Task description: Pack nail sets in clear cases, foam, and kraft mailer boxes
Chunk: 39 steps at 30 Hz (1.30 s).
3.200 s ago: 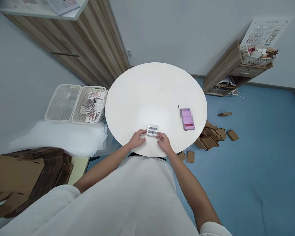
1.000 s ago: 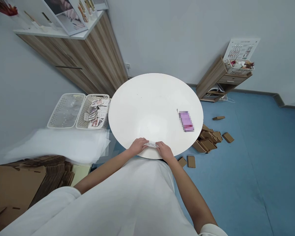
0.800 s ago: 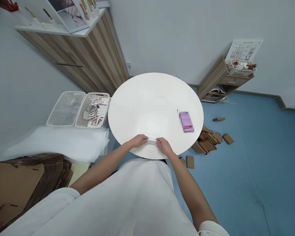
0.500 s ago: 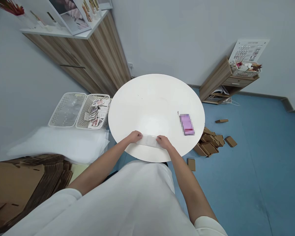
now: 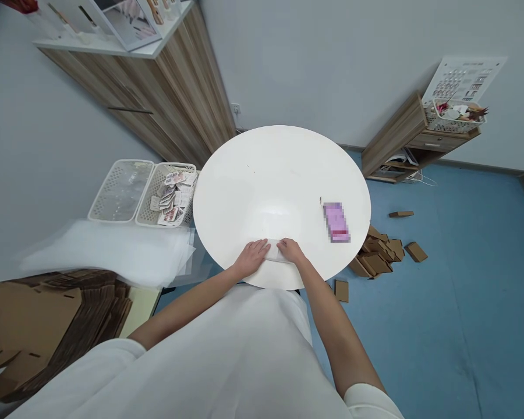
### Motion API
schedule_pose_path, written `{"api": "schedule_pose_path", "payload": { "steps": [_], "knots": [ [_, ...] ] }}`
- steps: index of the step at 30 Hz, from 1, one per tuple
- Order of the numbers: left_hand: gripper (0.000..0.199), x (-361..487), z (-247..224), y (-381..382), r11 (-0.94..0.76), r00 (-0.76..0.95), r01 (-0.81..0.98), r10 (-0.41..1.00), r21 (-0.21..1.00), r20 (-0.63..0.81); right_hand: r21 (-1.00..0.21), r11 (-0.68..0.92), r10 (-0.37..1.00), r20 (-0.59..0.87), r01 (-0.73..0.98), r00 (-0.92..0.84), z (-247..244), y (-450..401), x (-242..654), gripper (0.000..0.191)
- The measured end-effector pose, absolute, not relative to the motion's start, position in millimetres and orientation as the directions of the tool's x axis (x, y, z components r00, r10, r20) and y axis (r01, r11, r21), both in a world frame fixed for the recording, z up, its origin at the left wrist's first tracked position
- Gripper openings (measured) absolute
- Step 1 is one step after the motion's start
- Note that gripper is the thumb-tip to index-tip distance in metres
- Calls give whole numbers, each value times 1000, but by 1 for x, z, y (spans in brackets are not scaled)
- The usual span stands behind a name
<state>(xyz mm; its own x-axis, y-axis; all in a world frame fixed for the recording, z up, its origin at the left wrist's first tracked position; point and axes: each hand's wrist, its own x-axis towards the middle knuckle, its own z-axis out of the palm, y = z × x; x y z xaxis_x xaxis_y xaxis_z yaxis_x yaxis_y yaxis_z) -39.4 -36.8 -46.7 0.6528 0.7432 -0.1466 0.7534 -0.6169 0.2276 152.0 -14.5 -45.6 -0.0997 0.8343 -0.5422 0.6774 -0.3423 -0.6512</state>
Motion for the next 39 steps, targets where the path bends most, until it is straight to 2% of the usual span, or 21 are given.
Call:
{"api": "schedule_pose_path", "payload": {
  "steps": [7,11,14,17,19,22,26,29,33,35,37,39],
  "knots": [
    [49,-39,-53,-39,-611,644,763,749,213,-158,-583,-401,854,-517,707,58,-44,-19,145,23],
    [49,-38,-53,-40,-626,657,752,739,208,-152,-507,-403,870,-470,762,148,-42,-25,149,23],
    [48,-39,-54,-40,-626,657,752,739,207,-148,-481,-453,878,-388,751,281,-41,-33,161,29],
    [47,-39,-54,-39,-626,660,749,735,217,-154,-555,-525,849,-289,645,442,-45,-50,171,40],
    [48,-39,-55,-38,-626,664,744,730,231,-160,-643,-568,798,-280,513,533,-51,-68,173,48],
    [52,-39,-54,-37,-622,667,741,724,252,-176,-765,-580,748,-364,280,555,-61,-100,165,57],
    [60,-41,-49,-37,-633,683,726,708,269,-178,-762,-647,687,-590,-11,423,-65,-118,144,61],
    [67,-43,-44,-38,-666,713,698,678,263,-175,-760,-646,676,-611,-67,411,-59,-105,134,70],
    [75,-44,-43,-40,-687,725,689,654,232,-216,-773,-633,652,-568,-52,503,-52,-80,133,84],
    [78,-43,-45,-42,-679,716,697,654,229,-242,-781,-623,657,-550,-39,516,-50,-72,136,81],
    [79,-42,-47,-43,-670,709,705,659,232,-252,-779,-627,690,-543,21,478,-48,-68,138,62],
    [80,-42,-48,-44,-662,703,711,664,239,-253,-758,-635,730,-525,150,437,-45,-64,138,39]
  ]
}}
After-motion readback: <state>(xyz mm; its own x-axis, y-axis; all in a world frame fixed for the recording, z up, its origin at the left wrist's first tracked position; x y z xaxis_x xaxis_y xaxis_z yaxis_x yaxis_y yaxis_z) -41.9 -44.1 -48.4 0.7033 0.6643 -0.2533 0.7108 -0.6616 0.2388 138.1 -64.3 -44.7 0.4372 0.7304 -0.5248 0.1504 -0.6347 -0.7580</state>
